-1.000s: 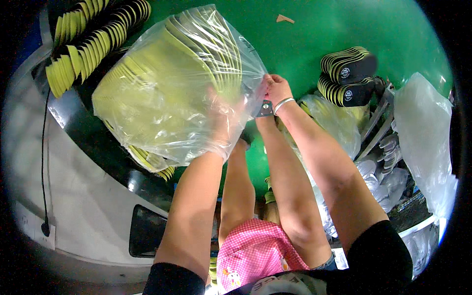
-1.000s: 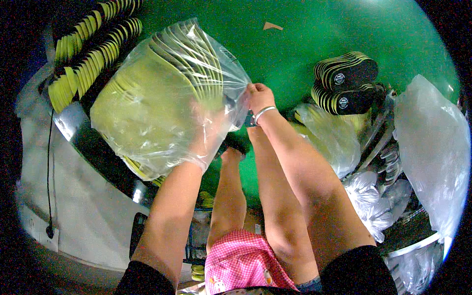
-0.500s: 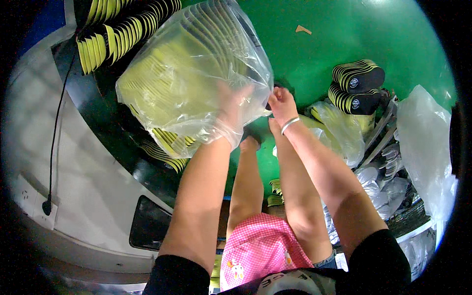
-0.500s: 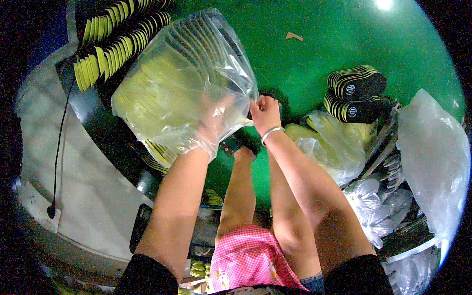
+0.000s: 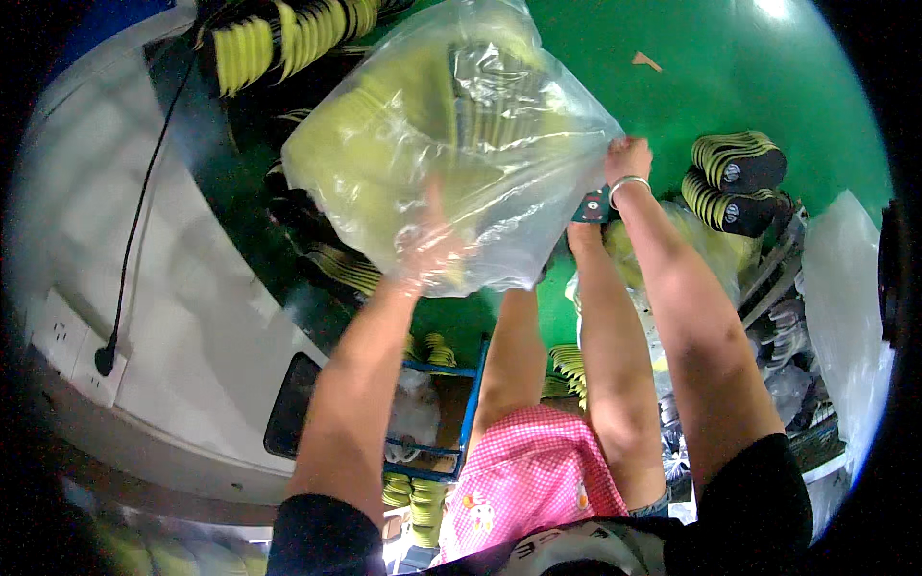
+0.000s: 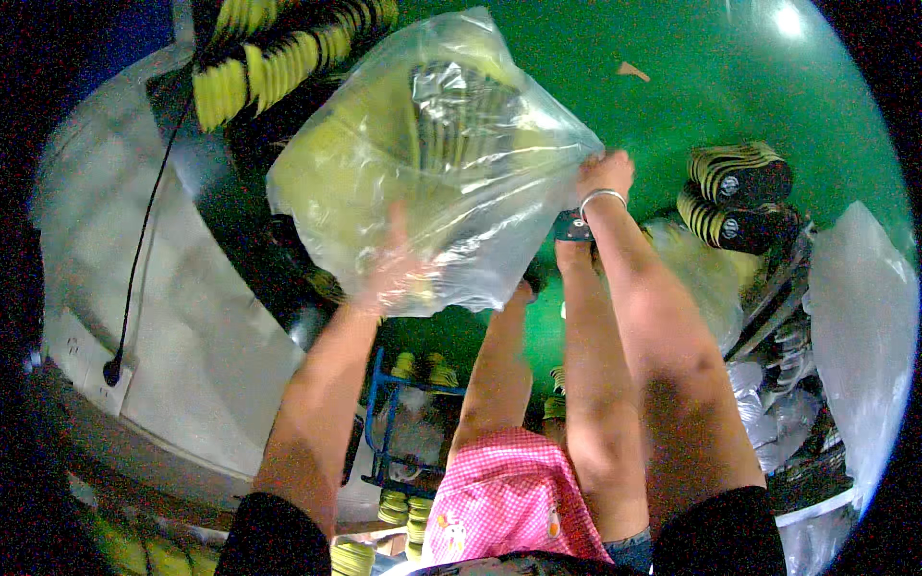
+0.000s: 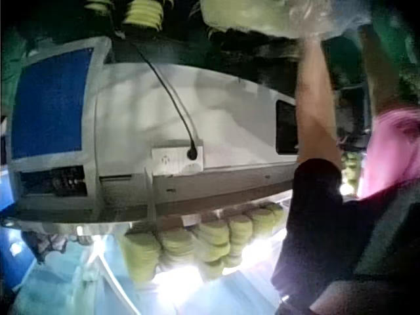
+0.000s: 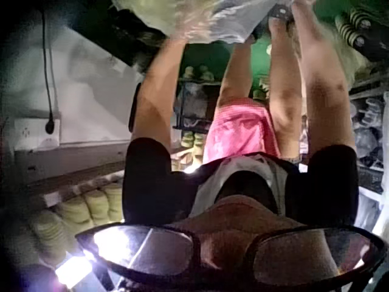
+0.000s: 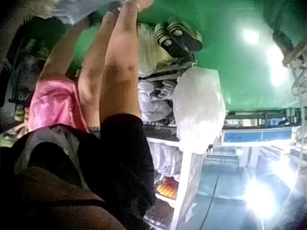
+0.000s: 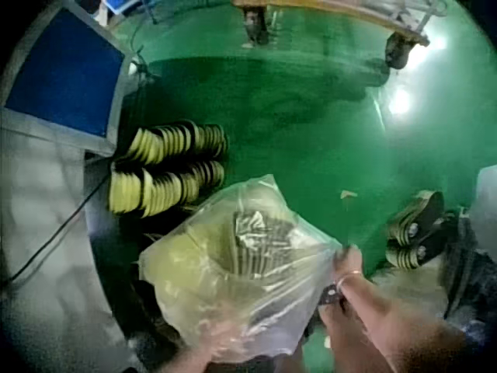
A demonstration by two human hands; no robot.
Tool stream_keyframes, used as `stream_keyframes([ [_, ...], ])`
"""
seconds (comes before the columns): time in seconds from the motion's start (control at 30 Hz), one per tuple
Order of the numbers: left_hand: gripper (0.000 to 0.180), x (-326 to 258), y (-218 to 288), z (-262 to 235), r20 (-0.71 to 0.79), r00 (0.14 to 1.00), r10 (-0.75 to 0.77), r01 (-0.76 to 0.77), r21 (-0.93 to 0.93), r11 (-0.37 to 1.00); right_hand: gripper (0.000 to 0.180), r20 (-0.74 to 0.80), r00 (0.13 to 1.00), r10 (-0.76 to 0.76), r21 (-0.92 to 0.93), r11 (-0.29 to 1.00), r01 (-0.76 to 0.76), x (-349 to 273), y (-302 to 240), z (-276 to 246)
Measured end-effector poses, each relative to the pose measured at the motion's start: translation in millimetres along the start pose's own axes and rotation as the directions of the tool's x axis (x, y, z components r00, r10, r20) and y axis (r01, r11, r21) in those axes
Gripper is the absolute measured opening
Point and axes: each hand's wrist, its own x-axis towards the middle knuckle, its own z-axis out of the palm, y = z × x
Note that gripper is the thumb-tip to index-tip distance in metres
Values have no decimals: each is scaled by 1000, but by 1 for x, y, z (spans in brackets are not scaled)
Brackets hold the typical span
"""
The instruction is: The person picks up insoles from a bag and a table, then inserts them one by one into several boots lined up on a green workbench.
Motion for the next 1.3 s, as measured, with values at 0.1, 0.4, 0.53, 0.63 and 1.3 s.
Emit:
stream_keyframes([
  [0.1, 90, -19, -6, 31, -20, 979, 203, -203, 28, 979, 48, -197, 710, -676, -52, 730, 681, -54, -63, -33],
  [0.4, 65, -39, 48, 59, -3, 984, 179, -163, 406, 899, 48, 935, 107, -338, -77, 104, 992, -188, -181, 11],
  [0.53, 56, -85, 32, 33, 95, 991, 92, -126, 471, 873, 27, 938, 223, -265, -47, 542, 839, -184, -179, -31],
  [0.63, 64, -121, 21, 11, 205, 974, -97, -20, 504, 863, 23, 816, 259, -516, 256, 726, 639, -190, -170, -61],
  [1.3, 84, -188, 47, -52, -84, 977, -196, 213, 391, 895, 39, 316, 358, -879, -96, 345, 934, -41, -215, -117],
])
